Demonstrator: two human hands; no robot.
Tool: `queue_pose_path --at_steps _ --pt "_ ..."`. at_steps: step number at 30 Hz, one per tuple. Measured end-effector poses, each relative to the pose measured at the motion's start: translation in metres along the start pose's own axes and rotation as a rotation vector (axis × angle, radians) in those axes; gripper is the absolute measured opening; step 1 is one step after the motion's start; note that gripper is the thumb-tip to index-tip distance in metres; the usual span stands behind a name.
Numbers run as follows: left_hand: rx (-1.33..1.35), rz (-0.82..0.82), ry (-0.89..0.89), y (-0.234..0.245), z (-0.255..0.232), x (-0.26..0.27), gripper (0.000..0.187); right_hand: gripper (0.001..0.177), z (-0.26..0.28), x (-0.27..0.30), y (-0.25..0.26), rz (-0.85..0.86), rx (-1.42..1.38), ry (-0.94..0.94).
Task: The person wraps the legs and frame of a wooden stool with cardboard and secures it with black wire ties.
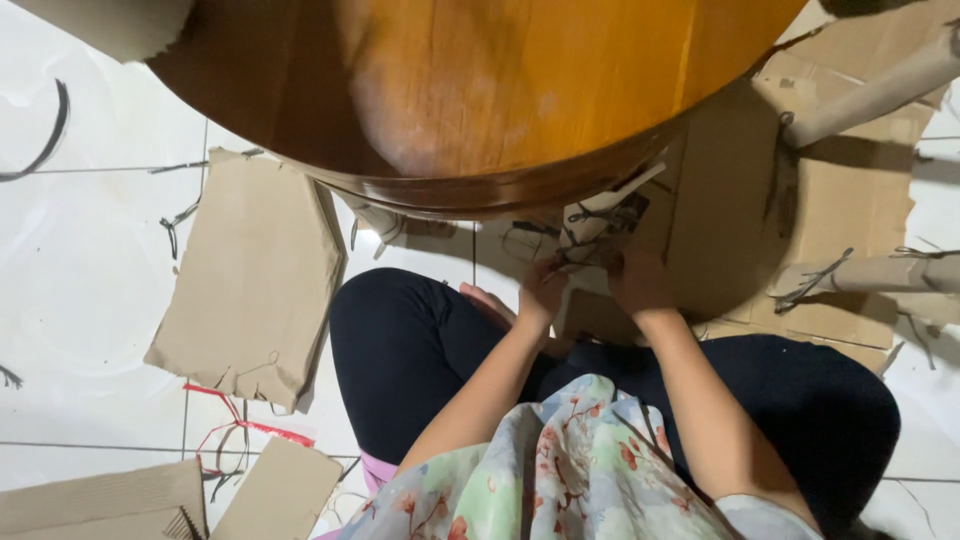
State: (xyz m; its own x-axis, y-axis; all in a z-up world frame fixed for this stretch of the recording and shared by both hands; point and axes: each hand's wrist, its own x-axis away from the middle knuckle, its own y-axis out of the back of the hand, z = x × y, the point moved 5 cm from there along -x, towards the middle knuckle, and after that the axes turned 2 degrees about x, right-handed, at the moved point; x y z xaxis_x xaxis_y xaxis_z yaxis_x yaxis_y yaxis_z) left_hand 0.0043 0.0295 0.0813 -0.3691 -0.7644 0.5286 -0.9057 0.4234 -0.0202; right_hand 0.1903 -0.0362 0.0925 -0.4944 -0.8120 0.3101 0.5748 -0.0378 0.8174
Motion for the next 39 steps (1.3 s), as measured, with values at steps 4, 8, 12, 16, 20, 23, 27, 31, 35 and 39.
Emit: queue_pose_path --at_steps 4,8,12,16,20,23,27,31,35,39 --pt "-0.220 0.044 -0.060 0.001 -0.017 0.026 0.045 0.030 0.063 0.038 0.059 -0.020 0.061 -0.019" --pt "-0.098 0.121 0.004 -0.005 -0.011 0.044 0.052 0.040 0.054 0.050 0.059 0.136 0.048 -0.020" --pt "-0.786 0.281 -0.174 -0.041 -0.001 0.046 0.037 0.038 0.053 0.076 0.083 0.081 0.102 0.018" --pt "-0.609 0.313 -0.208 -0.048 0.009 0.065 0.039 0.031 0.078 0.111 0.140 0.100 0.220 -0.006" --pt "-0.630 0.335 -0.376 -0.049 -0.042 0.098 0.039 0.024 0.013 0.116 0.129 -0.044 0.042 0.034" --pt "-0.615 0.313 -0.545 -0.048 -0.044 0.099 0.030 0.014 -0.002 0.132 0.135 -0.168 -0.037 0.109" --pt "-0.511 0.304 -0.738 -0.047 -0.039 0.099 0.016 0.010 -0.004 0.158 0.152 -0.268 -0.116 0.184" --pt "-0.559 0.263 -0.900 -0.055 -0.017 0.092 0.020 0.012 -0.022 0.163 0.150 -0.360 -0.170 0.193" --pt "-0.648 0.310 -1.059 -0.064 -0.045 0.124 0.015 0.011 -0.039 0.149 0.135 -0.383 -0.337 0.160" --pt "-0.681 0.338 -1.144 -0.065 -0.031 0.123 0.020 0.013 -0.032 0.142 0.131 -0.388 -0.377 0.198"
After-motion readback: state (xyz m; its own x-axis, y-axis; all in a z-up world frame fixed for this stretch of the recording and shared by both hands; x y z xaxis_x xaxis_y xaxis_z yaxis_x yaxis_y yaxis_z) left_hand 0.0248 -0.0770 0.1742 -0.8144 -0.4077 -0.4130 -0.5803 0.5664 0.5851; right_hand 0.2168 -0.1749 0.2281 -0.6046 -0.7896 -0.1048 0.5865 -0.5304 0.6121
